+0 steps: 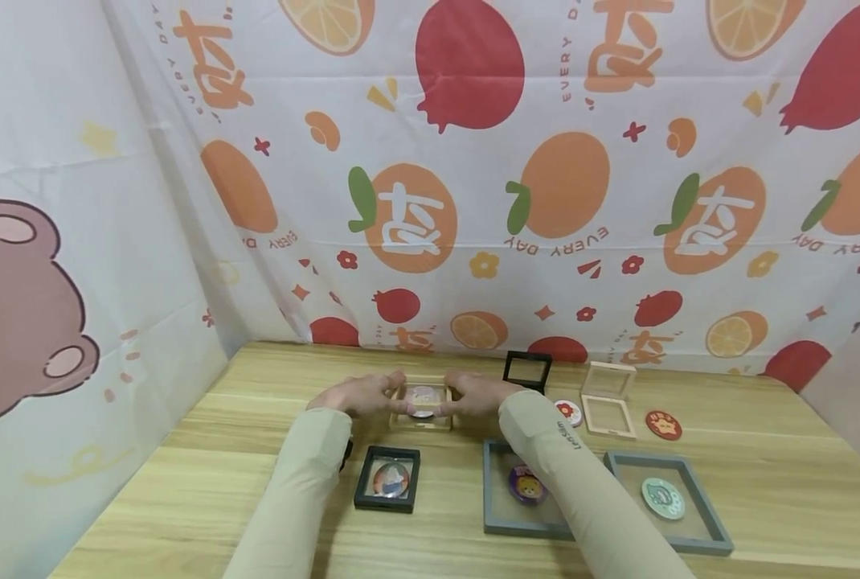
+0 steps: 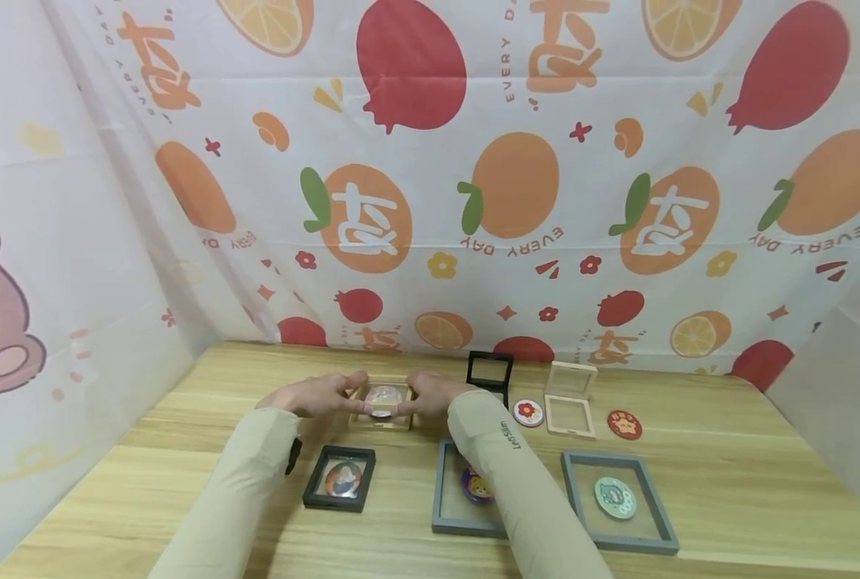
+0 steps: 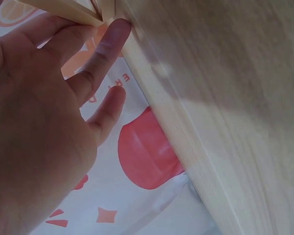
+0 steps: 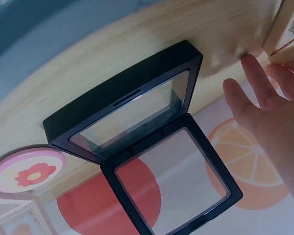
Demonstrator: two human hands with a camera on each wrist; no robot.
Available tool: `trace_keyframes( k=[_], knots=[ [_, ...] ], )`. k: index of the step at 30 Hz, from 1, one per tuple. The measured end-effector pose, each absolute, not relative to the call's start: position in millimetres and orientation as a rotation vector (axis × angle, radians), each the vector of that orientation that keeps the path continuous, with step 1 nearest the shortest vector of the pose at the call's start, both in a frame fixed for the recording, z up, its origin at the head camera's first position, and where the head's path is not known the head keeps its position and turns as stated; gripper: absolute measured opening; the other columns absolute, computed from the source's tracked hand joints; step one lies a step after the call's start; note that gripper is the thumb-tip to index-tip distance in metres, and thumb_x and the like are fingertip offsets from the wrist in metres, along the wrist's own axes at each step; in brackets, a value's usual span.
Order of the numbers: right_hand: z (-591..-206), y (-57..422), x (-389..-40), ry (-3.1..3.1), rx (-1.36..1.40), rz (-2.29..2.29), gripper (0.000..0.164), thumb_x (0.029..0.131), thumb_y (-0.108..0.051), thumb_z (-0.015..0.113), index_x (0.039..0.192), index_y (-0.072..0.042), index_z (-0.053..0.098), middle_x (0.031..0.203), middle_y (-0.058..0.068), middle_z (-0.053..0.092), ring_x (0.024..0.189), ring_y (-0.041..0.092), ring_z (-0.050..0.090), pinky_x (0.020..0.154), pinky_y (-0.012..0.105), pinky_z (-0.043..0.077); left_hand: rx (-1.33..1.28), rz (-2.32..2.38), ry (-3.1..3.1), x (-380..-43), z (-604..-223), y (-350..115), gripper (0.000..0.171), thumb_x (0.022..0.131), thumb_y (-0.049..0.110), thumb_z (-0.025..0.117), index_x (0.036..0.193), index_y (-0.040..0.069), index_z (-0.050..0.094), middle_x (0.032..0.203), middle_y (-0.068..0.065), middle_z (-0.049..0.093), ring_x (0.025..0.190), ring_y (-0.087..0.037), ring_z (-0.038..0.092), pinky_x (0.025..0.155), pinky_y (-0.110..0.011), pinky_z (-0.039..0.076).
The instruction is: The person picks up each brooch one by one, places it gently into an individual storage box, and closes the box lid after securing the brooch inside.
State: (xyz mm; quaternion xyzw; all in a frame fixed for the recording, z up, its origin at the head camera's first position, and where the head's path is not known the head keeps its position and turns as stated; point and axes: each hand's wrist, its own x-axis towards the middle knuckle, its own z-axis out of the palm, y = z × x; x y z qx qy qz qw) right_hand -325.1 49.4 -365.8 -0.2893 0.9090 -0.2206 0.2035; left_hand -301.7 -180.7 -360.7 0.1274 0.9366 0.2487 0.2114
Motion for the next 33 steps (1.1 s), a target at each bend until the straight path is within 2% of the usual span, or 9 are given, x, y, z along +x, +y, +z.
trace_keyframes(
  k=[2, 7, 14, 19, 23, 26, 29, 33],
  knots=[
    [-367.0, 50.6, -325.2, 2.548, -0.808, -0.609, 0.032, 0.099, -0.035, 0.067, 0.107, -0.007, 0.053, 0.095, 0.004, 0.055, 0.087, 0.019, 0.052, 0.077, 0.037, 0.044, 0.364, 0.672, 2.609, -302.3, -361.7, -179.5, 0.081, 0.096, 0.051, 0.065, 0.159, 0.013, 0.032, 0.161, -0.017, 0.032, 0.143, -0.05, 0.03, 0.11, -0.068, 0.026],
    [-367.6, 50.2, -325.9, 2.568, -0.816, -0.578, 0.035, 0.1, -0.036, 0.066, 0.113, -0.006, 0.055, 0.104, 0.004, 0.057, 0.1, 0.021, 0.054, 0.089, 0.041, 0.046, 0.379, 0.645, 2.628, -303.3, -362.1, -179.0, 0.079, 0.096, 0.05, 0.066, 0.158, 0.013, 0.035, 0.158, -0.021, 0.036, 0.14, -0.054, 0.032, 0.109, -0.07, 0.027],
    [-367.5, 50.0, -327.3, 2.559, -0.831, -0.577, 0.03, 0.1, -0.035, 0.066, 0.104, -0.009, 0.053, 0.097, 0.003, 0.055, 0.09, 0.019, 0.052, 0.081, 0.038, 0.045, 0.389, 0.632, 2.621, -303.8, -361.2, -179.2, 0.079, 0.097, 0.05, 0.064, 0.159, 0.012, 0.034, 0.16, -0.02, 0.033, 0.142, -0.056, 0.027, 0.109, -0.072, 0.022],
    [-364.7, 48.7, -325.9, 2.556, -0.807, -0.563, 0.034, 0.1, -0.038, 0.065, 0.113, -0.008, 0.056, 0.107, 0.004, 0.059, 0.103, 0.022, 0.057, 0.091, 0.043, 0.047, 0.375, 0.636, 2.615, -302.4, -359.5, -179.3, 0.081, 0.096, 0.05, 0.065, 0.159, 0.012, 0.032, 0.16, -0.02, 0.032, 0.141, -0.056, 0.028, 0.108, -0.072, 0.024],
    [-362.1, 48.2, -324.1, 2.546, -0.785, -0.545, 0.043, 0.102, -0.039, 0.061, 0.126, -0.003, 0.057, 0.123, 0.012, 0.06, 0.118, 0.027, 0.056, 0.1, 0.045, 0.045, 0.401, 0.636, 2.611, -302.7, -359.6, -180.7, 0.075, 0.1, 0.048, 0.061, 0.158, 0.009, 0.034, 0.162, -0.018, 0.029, 0.144, -0.052, 0.025, 0.111, -0.072, 0.019],
    [-362.7, 49.2, -324.1, 2.531, -0.77, -0.527, 0.058, 0.105, -0.039, 0.055, 0.144, 0.003, 0.049, 0.15, 0.02, 0.046, 0.14, 0.031, 0.042, 0.114, 0.045, 0.034, 0.483, 0.622, 2.621, -302.8, -360.8, -182.9, 0.063, 0.105, 0.041, 0.054, 0.155, 0.006, 0.039, 0.163, -0.016, 0.028, 0.147, -0.048, 0.023, 0.113, -0.07, 0.013],
    [-363.8, 49.8, -324.4, 2.516, -0.763, -0.503, 0.066, 0.107, -0.039, 0.05, 0.154, 0.004, 0.034, 0.164, 0.018, 0.023, 0.151, 0.03, 0.021, 0.121, 0.042, 0.02, 0.547, 0.597, 2.639, -301.8, -362.3, -185.3, 0.054, 0.107, 0.033, 0.05, 0.152, 0.003, 0.044, 0.163, -0.013, 0.029, 0.148, -0.047, 0.021, 0.115, -0.069, 0.008],
    [-363.5, 49.9, -323.9, 2.529, -0.742, -0.459, 0.069, 0.106, -0.04, 0.053, 0.156, 0.001, 0.031, 0.165, 0.015, 0.022, 0.152, 0.028, 0.021, 0.121, 0.042, 0.02, 0.543, 0.56, 2.653, -301.5, -362.1, -184.6, 0.057, 0.104, 0.032, 0.056, 0.152, 0.004, 0.044, 0.163, -0.012, 0.03, 0.146, -0.051, 0.021, 0.115, -0.068, 0.009]
  ],
)
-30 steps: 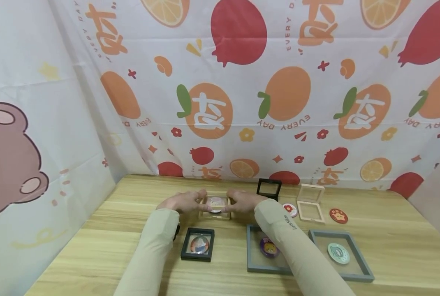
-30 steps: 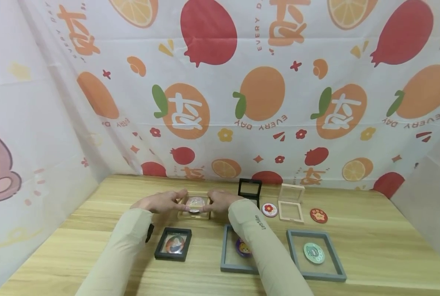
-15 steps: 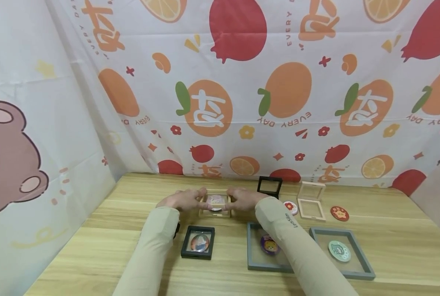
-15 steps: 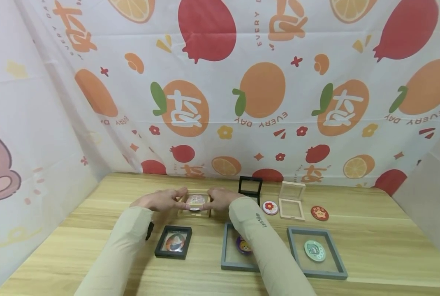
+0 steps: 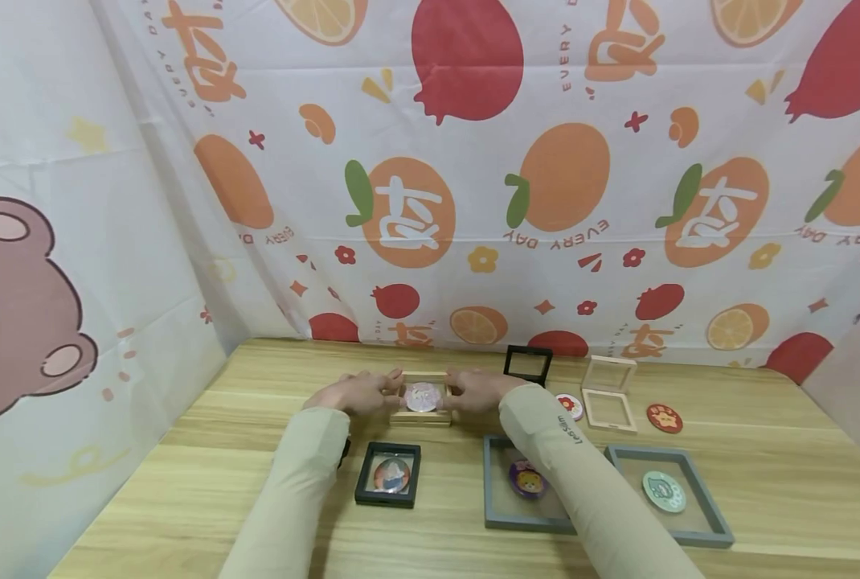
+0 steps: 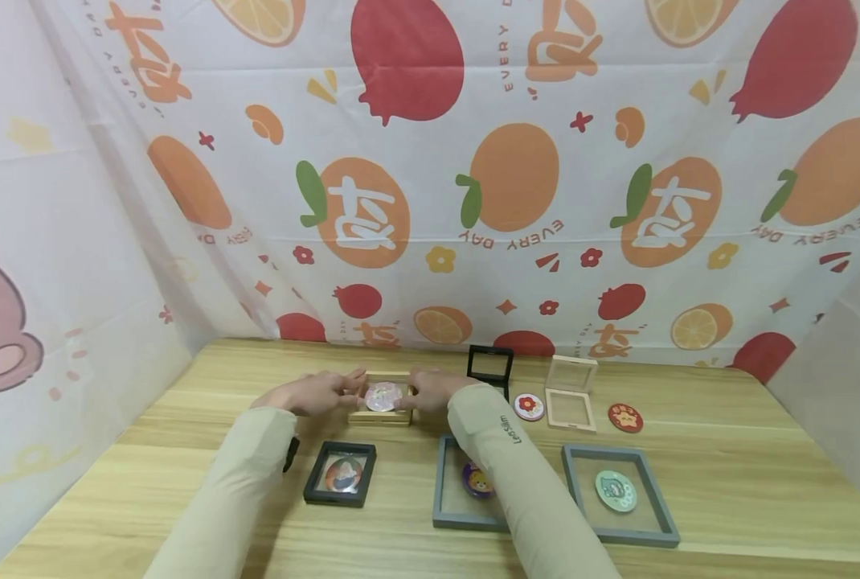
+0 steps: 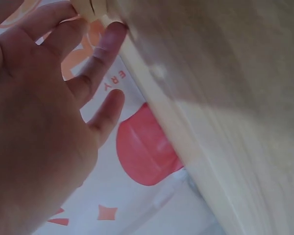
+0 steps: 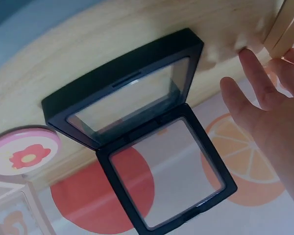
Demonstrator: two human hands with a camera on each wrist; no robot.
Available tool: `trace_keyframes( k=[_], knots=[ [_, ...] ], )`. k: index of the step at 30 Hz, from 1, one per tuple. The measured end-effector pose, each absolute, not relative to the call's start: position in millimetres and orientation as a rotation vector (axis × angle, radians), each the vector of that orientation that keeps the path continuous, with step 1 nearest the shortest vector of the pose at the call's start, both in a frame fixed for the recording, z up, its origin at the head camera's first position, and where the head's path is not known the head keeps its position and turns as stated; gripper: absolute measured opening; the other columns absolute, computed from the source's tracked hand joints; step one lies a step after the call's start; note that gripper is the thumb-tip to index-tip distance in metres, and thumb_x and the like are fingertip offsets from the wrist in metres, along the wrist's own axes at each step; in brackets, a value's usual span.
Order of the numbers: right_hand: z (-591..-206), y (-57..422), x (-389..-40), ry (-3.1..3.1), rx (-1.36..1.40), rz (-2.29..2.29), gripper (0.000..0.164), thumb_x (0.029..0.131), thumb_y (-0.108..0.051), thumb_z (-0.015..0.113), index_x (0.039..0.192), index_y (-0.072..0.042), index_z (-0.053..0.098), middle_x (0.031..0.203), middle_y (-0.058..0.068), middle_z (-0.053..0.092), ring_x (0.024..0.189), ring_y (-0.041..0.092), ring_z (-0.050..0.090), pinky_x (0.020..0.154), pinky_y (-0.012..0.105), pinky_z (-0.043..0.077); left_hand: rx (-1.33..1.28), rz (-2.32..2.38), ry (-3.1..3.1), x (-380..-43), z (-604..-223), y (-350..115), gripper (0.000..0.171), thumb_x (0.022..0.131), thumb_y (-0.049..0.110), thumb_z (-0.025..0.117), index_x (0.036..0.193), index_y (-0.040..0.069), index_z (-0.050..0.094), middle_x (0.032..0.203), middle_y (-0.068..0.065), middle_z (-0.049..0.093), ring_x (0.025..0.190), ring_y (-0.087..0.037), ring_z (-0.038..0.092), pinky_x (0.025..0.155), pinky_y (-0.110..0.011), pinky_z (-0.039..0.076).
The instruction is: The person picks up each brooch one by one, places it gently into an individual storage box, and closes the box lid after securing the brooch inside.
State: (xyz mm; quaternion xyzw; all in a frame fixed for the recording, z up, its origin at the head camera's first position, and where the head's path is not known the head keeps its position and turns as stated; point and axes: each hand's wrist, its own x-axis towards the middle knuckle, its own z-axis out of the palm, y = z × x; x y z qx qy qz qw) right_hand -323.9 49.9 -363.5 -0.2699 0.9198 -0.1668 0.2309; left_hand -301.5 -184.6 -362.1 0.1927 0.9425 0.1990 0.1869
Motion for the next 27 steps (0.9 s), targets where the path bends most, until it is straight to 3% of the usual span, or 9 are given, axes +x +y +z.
trace_keyframes(
  k=[16, 22, 27],
  knots=[
    [-358.8, 49.5, -318.2, 2.6, -0.743, -0.361, 0.068, 0.101, -0.036, 0.063, 0.155, -0.003, 0.038, 0.164, 0.014, 0.026, 0.149, 0.03, 0.027, 0.119, 0.046, 0.026, 0.484, 0.498, 2.68, -302.0, -360.7, -179.9, 0.066, 0.096, 0.036, 0.069, 0.151, 0.007, 0.047, 0.163, -0.008, 0.03, 0.145, -0.048, 0.026, 0.115, -0.068, 0.013],
    [-358.9, 46.1, -314.8, 2.614, -0.686, -0.335, 0.069, 0.102, -0.038, 0.061, 0.157, -0.005, 0.035, 0.166, 0.011, 0.021, 0.15, 0.031, 0.024, 0.119, 0.048, 0.023, 0.408, 0.537, 2.669, -301.3, -361.2, -179.4, 0.065, 0.097, 0.035, 0.069, 0.152, 0.01, 0.046, 0.163, -0.005, 0.029, 0.142, -0.06, 0.019, 0.111, -0.074, 0.014],
    [-358.6, 45.4, -314.2, 2.616, -0.683, -0.323, 0.071, 0.102, -0.039, 0.061, 0.158, -0.006, 0.033, 0.167, 0.01, 0.019, 0.151, 0.03, 0.023, 0.119, 0.047, 0.022, 0.416, 0.541, 2.67, -301.0, -359.9, -178.3, 0.063, 0.097, 0.031, 0.07, 0.151, 0.008, 0.048, 0.163, -0.006, 0.03, 0.143, -0.057, 0.02, 0.112, -0.072, 0.013]
  ],
)
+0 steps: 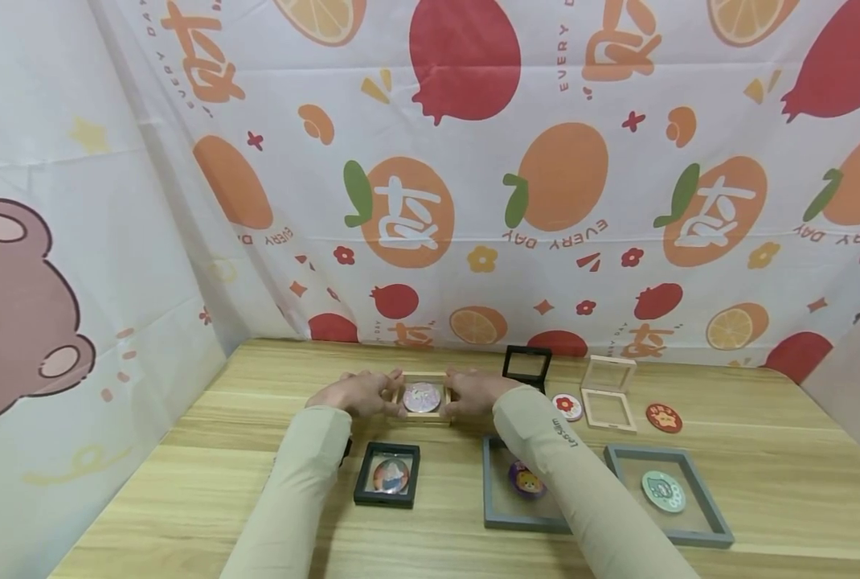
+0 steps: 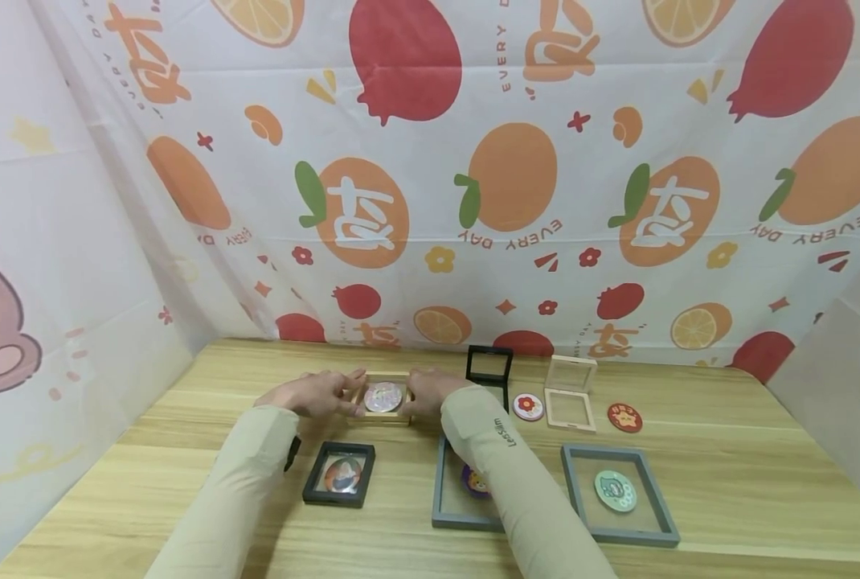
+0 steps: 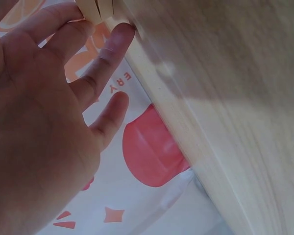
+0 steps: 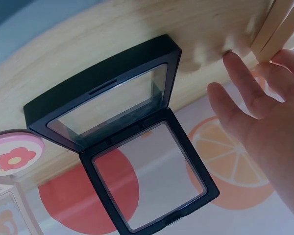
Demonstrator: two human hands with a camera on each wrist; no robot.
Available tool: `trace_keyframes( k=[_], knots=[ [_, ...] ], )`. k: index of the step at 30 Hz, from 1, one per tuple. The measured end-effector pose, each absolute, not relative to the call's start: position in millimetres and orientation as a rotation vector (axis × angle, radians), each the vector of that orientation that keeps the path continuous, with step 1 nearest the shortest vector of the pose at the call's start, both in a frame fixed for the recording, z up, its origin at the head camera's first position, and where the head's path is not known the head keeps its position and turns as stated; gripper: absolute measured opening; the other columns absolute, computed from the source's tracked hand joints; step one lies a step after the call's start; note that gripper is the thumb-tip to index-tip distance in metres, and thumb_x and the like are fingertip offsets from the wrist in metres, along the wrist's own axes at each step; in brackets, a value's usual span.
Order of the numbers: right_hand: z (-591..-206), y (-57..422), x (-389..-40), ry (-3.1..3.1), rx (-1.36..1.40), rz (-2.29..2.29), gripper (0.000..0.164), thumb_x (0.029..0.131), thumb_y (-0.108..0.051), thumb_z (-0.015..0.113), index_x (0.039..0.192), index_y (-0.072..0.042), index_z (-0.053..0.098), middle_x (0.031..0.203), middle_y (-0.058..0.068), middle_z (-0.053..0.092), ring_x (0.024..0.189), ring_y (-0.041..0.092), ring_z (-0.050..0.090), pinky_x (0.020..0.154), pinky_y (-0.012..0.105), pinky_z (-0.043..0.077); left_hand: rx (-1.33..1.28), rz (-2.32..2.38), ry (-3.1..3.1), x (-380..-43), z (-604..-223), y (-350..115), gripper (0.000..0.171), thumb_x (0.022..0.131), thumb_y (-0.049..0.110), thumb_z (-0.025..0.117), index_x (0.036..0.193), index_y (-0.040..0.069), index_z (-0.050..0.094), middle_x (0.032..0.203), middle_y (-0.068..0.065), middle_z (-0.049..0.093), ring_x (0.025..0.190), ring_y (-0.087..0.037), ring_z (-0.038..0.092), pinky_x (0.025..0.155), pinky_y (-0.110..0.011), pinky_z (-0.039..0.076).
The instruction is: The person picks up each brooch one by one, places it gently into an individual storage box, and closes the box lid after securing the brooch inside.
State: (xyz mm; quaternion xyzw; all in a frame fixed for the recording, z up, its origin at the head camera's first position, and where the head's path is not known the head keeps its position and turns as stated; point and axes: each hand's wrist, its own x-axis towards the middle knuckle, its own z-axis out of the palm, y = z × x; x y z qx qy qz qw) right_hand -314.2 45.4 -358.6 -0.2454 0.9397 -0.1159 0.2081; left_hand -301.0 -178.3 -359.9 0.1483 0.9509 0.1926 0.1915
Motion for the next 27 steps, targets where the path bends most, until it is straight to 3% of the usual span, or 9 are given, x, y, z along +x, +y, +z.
trace_keyframes(
  k=[9, 17, 24, 27],
  knots=[
    [-360, 41, -317, 2.641, -0.722, -0.224, 0.071, 0.102, -0.04, 0.062, 0.156, -0.002, 0.036, 0.165, 0.011, 0.024, 0.149, 0.031, 0.027, 0.118, 0.045, 0.026, 0.329, 0.509, 2.713, -300, -357, -175, 0.06, 0.092, 0.033, 0.076, 0.144, 0.009, 0.057, 0.148, -0.027, 0.046, 0.135, -0.057, 0.032, 0.106, -0.072, 0.028],
    [-363, 35, -316, 2.683, -0.732, -0.136, 0.058, 0.099, -0.039, 0.067, 0.141, -0.001, 0.054, 0.163, 0.014, 0.03, 0.145, 0.033, 0.035, 0.114, 0.045, 0.034, 0.258, 0.557, 2.693, -298, -359, -174, 0.074, 0.091, 0.029, 0.077, 0.155, 0.015, 0.043, 0.153, -0.027, 0.04, 0.137, -0.057, 0.027, 0.104, -0.075, 0.028],
    [-364, 34, -315, 2.691, -0.755, -0.101, 0.039, 0.098, -0.039, 0.067, 0.116, -0.004, 0.064, 0.162, 0.016, 0.031, 0.141, 0.033, 0.043, 0.11, 0.044, 0.041, 0.278, 0.521, 2.692, -299, -358, -173, 0.073, 0.091, 0.029, 0.077, 0.155, 0.015, 0.043, 0.155, -0.026, 0.038, 0.137, -0.057, 0.027, 0.105, -0.074, 0.026],
    [-361, 34, -314, 2.7, -0.759, -0.079, 0.043, 0.099, -0.039, 0.067, 0.121, -0.003, 0.063, 0.161, 0.016, 0.032, 0.141, 0.034, 0.042, 0.111, 0.044, 0.04, 0.281, 0.515, 2.692, -298, -357, -173, 0.074, 0.091, 0.03, 0.076, 0.156, 0.015, 0.042, 0.155, -0.027, 0.037, 0.138, -0.059, 0.025, 0.106, -0.075, 0.024]
  ],
)
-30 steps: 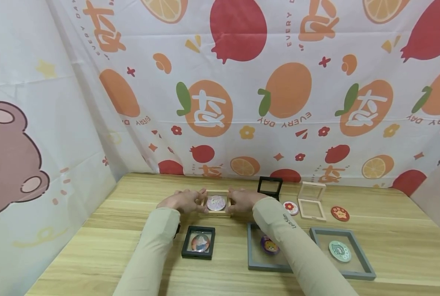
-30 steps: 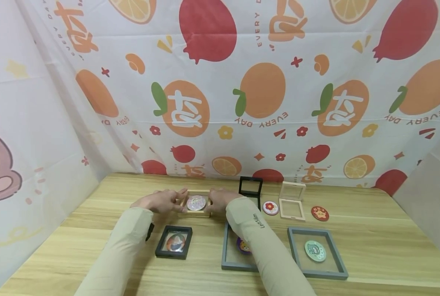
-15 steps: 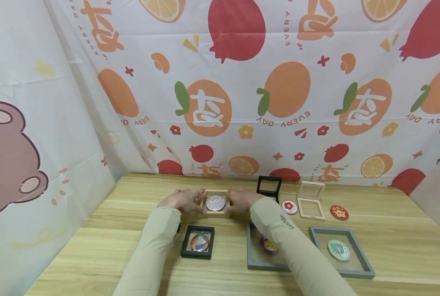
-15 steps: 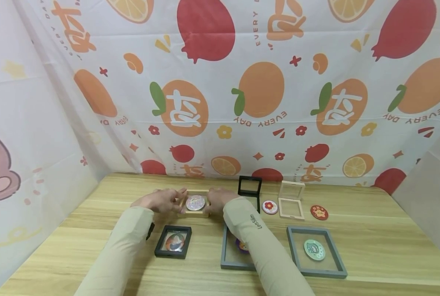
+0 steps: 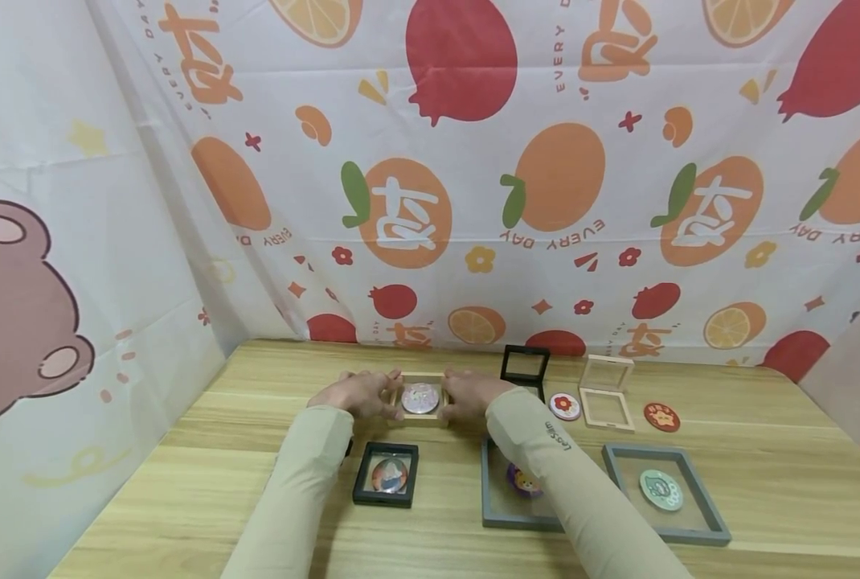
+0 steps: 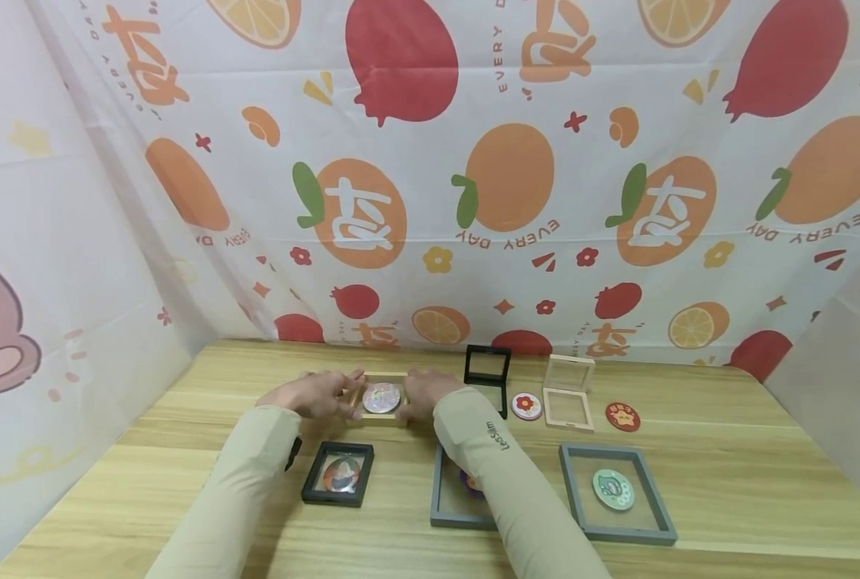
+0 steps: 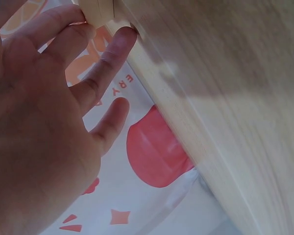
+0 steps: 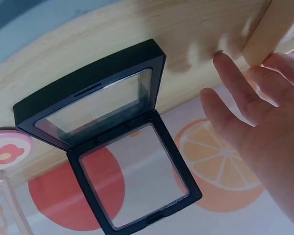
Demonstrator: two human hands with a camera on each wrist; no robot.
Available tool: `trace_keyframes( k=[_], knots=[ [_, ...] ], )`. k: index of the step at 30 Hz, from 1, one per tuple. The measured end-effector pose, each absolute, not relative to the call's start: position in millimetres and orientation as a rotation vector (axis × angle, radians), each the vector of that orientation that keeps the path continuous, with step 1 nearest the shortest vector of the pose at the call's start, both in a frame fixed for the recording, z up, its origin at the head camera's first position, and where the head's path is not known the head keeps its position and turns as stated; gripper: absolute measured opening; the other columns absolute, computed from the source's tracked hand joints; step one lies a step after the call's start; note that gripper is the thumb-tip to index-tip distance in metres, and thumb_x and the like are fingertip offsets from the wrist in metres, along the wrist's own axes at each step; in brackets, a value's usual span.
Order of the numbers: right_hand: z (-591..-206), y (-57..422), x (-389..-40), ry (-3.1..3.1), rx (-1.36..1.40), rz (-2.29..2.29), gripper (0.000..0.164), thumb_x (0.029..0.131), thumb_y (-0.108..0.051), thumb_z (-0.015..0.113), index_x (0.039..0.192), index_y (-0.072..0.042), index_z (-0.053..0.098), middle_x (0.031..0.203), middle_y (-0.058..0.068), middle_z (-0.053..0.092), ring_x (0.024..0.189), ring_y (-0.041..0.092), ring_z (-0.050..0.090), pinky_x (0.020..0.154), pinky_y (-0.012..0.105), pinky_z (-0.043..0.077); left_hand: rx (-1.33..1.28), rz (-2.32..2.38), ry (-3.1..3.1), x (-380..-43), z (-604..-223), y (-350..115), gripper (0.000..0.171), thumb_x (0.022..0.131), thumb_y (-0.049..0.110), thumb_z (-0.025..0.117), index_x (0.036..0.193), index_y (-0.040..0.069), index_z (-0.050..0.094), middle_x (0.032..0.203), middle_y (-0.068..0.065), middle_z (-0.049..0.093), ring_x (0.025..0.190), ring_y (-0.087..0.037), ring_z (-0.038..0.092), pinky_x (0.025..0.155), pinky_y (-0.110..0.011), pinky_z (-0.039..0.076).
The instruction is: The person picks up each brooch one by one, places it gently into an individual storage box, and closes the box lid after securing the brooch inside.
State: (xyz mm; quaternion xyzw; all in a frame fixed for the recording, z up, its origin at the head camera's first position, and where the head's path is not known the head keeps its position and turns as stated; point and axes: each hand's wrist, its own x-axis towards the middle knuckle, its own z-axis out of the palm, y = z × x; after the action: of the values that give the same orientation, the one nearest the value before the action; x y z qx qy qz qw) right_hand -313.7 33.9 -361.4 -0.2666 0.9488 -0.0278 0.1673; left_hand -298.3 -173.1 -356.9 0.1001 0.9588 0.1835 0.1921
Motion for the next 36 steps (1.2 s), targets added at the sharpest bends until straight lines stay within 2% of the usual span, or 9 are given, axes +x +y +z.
trace_keyframes(
  k=[10, 16, 18, 20, 23, 27, 30, 32, 36],
  knots=[
    [-360, 34, -310, 2.725, -0.76, -0.036, 0.06, 0.099, -0.042, 0.065, 0.142, -0.002, 0.055, 0.16, 0.013, 0.036, 0.143, 0.032, 0.04, 0.115, 0.04, 0.034, 0.273, 0.538, 2.682, -296, -357, -172, 0.073, 0.093, 0.028, 0.075, 0.156, 0.017, 0.041, 0.157, -0.026, 0.034, 0.14, -0.058, 0.025, 0.106, -0.075, 0.025],
    [-361, 35, -309, 2.738, -0.785, -0.049, 0.042, 0.097, -0.039, 0.069, 0.119, -0.002, 0.066, 0.14, 0.01, 0.056, 0.112, 0.025, 0.063, 0.098, 0.036, 0.049, 0.218, 0.558, 2.668, -295, -356, -169, 0.075, 0.093, 0.028, 0.075, 0.158, 0.017, 0.038, 0.157, -0.03, 0.032, 0.142, -0.058, 0.02, 0.105, -0.076, 0.025],
    [-361, 35, -309, 2.739, -0.799, -0.057, 0.04, 0.097, -0.038, 0.069, 0.117, -0.003, 0.067, 0.14, 0.011, 0.056, 0.111, 0.026, 0.063, 0.098, 0.037, 0.05, 0.227, 0.556, 2.665, -294, -355, -169, 0.075, 0.094, 0.027, 0.074, 0.158, 0.016, 0.037, 0.158, -0.029, 0.03, 0.143, -0.058, 0.018, 0.107, -0.076, 0.022],
    [-361, 34, -310, 2.733, -0.805, -0.068, 0.047, 0.098, -0.039, 0.067, 0.126, -0.001, 0.064, 0.149, 0.013, 0.05, 0.124, 0.03, 0.059, 0.105, 0.039, 0.046, 0.286, 0.497, 2.673, -295, -354, -169, 0.074, 0.095, 0.026, 0.073, 0.158, 0.012, 0.036, 0.159, -0.026, 0.031, 0.145, -0.054, 0.019, 0.111, -0.072, 0.017],
    [-362, 35, -311, 2.724, -0.804, -0.091, 0.06, 0.1, -0.041, 0.064, 0.143, -0.001, 0.054, 0.16, 0.015, 0.035, 0.14, 0.034, 0.043, 0.114, 0.043, 0.035, 0.401, 0.353, 2.718, -297, -351, -165, 0.069, 0.094, 0.024, 0.074, 0.153, 0.006, 0.044, 0.158, -0.019, 0.037, 0.144, -0.045, 0.031, 0.116, -0.064, 0.015],
    [-363, 39, -311, 2.737, -0.8, -0.129, 0.06, 0.1, -0.042, 0.063, 0.144, -0.002, 0.053, 0.162, 0.015, 0.032, 0.144, 0.035, 0.038, 0.115, 0.046, 0.033, 0.537, 0.172, 2.78, -302, -346, -153, 0.03, 0.088, 0.02, 0.08, 0.115, 0.01, 0.071, 0.136, -0.011, 0.061, 0.122, -0.032, 0.055, 0.11, -0.055, 0.025],
    [-365, 44, -310, 2.74, -0.799, -0.176, 0.059, 0.1, -0.043, 0.063, 0.141, 0.0, 0.054, 0.161, 0.015, 0.032, 0.144, 0.034, 0.037, 0.115, 0.045, 0.032, 0.567, 0.14, 2.781, -303, -345, -148, 0.015, 0.085, 0.017, 0.083, 0.09, 0.015, 0.069, 0.109, -0.003, 0.065, 0.104, -0.027, 0.057, 0.105, -0.053, 0.03],
    [-366, 47, -309, 2.727, -0.796, -0.241, 0.065, 0.1, -0.044, 0.063, 0.144, 0.002, 0.05, 0.162, 0.016, 0.03, 0.145, 0.035, 0.035, 0.116, 0.045, 0.031, 0.566, 0.141, 2.779, -303, -345, -148, 0.015, 0.085, 0.016, 0.083, 0.092, 0.015, 0.069, 0.105, -0.001, 0.065, 0.103, -0.027, 0.057, 0.104, -0.053, 0.031],
    [-366, 57, -310, 2.709, -0.767, -0.403, 0.079, 0.101, -0.046, 0.06, 0.157, 0.0, 0.03, 0.164, 0.017, 0.024, 0.149, 0.034, 0.026, 0.118, 0.047, 0.025, 0.567, 0.187, 2.784, -302, -347, -151, 0.026, 0.087, 0.02, 0.081, 0.11, 0.012, 0.071, 0.126, -0.01, 0.064, 0.115, -0.033, 0.057, 0.108, -0.056, 0.03]
  ],
)
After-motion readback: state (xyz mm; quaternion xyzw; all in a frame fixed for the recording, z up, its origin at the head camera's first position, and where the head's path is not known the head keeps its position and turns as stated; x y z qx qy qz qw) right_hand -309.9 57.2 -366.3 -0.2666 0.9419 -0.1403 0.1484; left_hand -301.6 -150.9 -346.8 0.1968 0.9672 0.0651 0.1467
